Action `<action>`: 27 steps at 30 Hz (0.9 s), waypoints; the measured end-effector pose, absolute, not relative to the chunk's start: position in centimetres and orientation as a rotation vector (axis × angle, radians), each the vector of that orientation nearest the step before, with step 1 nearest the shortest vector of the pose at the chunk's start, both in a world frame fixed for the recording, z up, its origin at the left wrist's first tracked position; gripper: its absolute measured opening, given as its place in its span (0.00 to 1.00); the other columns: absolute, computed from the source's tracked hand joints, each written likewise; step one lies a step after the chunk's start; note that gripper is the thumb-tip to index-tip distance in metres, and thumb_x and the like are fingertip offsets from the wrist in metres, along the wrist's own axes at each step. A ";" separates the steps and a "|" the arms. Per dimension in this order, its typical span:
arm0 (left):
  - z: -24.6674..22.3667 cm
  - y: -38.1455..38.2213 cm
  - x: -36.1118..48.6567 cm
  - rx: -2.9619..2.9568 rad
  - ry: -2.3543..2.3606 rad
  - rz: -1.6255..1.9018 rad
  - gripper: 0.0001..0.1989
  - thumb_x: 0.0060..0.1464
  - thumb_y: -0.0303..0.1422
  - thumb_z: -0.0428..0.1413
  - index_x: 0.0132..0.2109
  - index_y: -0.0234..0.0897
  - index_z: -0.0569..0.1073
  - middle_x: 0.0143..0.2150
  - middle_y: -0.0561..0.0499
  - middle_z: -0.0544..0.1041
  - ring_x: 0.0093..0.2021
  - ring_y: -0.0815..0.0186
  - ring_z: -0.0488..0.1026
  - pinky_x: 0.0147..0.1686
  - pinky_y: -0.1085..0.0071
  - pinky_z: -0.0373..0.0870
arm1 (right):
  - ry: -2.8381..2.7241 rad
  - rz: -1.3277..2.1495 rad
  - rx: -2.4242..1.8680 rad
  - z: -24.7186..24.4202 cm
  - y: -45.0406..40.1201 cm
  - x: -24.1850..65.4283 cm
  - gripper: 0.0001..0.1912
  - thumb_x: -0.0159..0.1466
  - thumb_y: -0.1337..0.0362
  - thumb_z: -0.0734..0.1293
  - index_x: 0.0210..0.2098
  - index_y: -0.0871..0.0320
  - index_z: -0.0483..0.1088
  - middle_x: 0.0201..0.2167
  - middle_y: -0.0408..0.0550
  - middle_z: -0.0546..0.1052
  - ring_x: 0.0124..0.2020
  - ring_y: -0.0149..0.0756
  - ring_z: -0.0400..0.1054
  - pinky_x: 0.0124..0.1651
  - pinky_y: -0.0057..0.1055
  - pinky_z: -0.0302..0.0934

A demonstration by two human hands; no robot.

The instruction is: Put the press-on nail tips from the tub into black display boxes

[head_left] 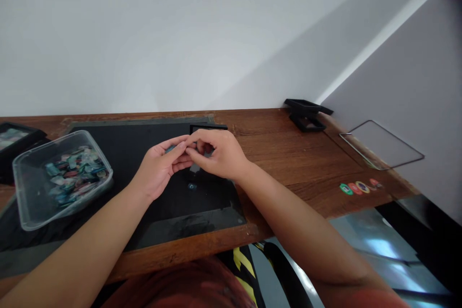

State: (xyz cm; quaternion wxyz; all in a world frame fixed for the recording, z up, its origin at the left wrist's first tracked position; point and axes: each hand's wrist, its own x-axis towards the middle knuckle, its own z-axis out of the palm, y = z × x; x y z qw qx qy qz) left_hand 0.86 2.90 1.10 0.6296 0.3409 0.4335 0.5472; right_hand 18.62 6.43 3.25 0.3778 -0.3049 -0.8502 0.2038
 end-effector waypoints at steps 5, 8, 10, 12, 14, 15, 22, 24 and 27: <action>1.1 3.0 0.7 0.773 0.986 1.240 0.16 0.51 0.34 0.71 0.47 0.36 0.84 0.35 0.48 0.86 0.32 0.69 0.82 0.37 0.74 0.81 | -2.177 0.590 -0.799 3.5 7.0 19.2 0.13 0.66 0.60 0.67 0.47 0.56 0.77 0.29 0.40 0.76 0.28 0.27 0.64 0.36 0.27 0.57; 1.0 3.0 0.7 0.778 1.000 1.236 0.16 0.51 0.34 0.71 0.47 0.36 0.84 0.36 0.47 0.86 0.33 0.67 0.83 0.37 0.73 0.82 | -2.185 0.698 -0.790 3.6 7.2 19.4 0.12 0.68 0.61 0.65 0.48 0.58 0.76 0.32 0.41 0.78 0.27 0.27 0.64 0.34 0.27 0.57; 0.9 3.0 0.7 0.791 1.018 1.246 0.16 0.50 0.34 0.71 0.46 0.37 0.84 0.38 0.47 0.86 0.33 0.67 0.83 0.38 0.72 0.82 | -2.191 0.758 -0.771 3.6 7.4 19.5 0.12 0.68 0.67 0.62 0.48 0.59 0.75 0.35 0.43 0.79 0.29 0.27 0.66 0.35 0.27 0.58; 0.8 3.0 0.8 0.814 1.022 1.253 0.15 0.50 0.34 0.71 0.45 0.37 0.84 0.40 0.47 0.86 0.34 0.68 0.83 0.39 0.72 0.82 | -2.212 0.750 -0.757 3.5 7.5 19.5 0.14 0.65 0.72 0.61 0.47 0.59 0.74 0.38 0.44 0.80 0.33 0.28 0.67 0.37 0.27 0.58; 0.8 2.9 0.8 0.833 1.021 1.249 0.14 0.49 0.35 0.71 0.44 0.37 0.85 0.39 0.47 0.86 0.34 0.68 0.83 0.38 0.74 0.82 | -2.224 0.699 -0.749 3.3 7.6 19.5 0.14 0.63 0.73 0.62 0.45 0.59 0.74 0.40 0.45 0.80 0.34 0.28 0.68 0.38 0.27 0.59; 0.8 2.9 0.8 0.839 1.023 1.241 0.14 0.49 0.35 0.72 0.44 0.37 0.85 0.38 0.48 0.86 0.33 0.69 0.83 0.37 0.75 0.82 | -2.222 0.676 -0.740 3.2 7.7 19.6 0.14 0.63 0.73 0.62 0.44 0.59 0.75 0.40 0.46 0.80 0.34 0.28 0.68 0.38 0.27 0.59; 1.2 2.8 0.8 0.821 1.029 1.203 0.14 0.49 0.33 0.72 0.44 0.34 0.84 0.35 0.49 0.85 0.28 0.72 0.80 0.32 0.79 0.80 | -2.225 0.613 -0.658 3.1 8.4 20.1 0.09 0.65 0.68 0.67 0.42 0.59 0.80 0.36 0.45 0.82 0.31 0.28 0.69 0.35 0.26 0.59; 1.3 2.8 0.8 0.809 1.031 1.207 0.14 0.49 0.33 0.72 0.44 0.34 0.84 0.34 0.49 0.85 0.27 0.73 0.80 0.31 0.78 0.81 | -2.228 0.632 -0.664 3.3 8.4 20.3 0.09 0.66 0.67 0.68 0.42 0.59 0.80 0.35 0.45 0.82 0.30 0.27 0.68 0.35 0.26 0.59; 1.3 2.9 0.8 0.783 1.046 1.230 0.13 0.49 0.32 0.72 0.43 0.35 0.83 0.33 0.50 0.84 0.26 0.72 0.79 0.31 0.78 0.81 | -2.189 0.757 -0.666 3.6 8.2 20.4 0.09 0.67 0.65 0.68 0.42 0.61 0.80 0.32 0.44 0.81 0.28 0.26 0.66 0.33 0.25 0.58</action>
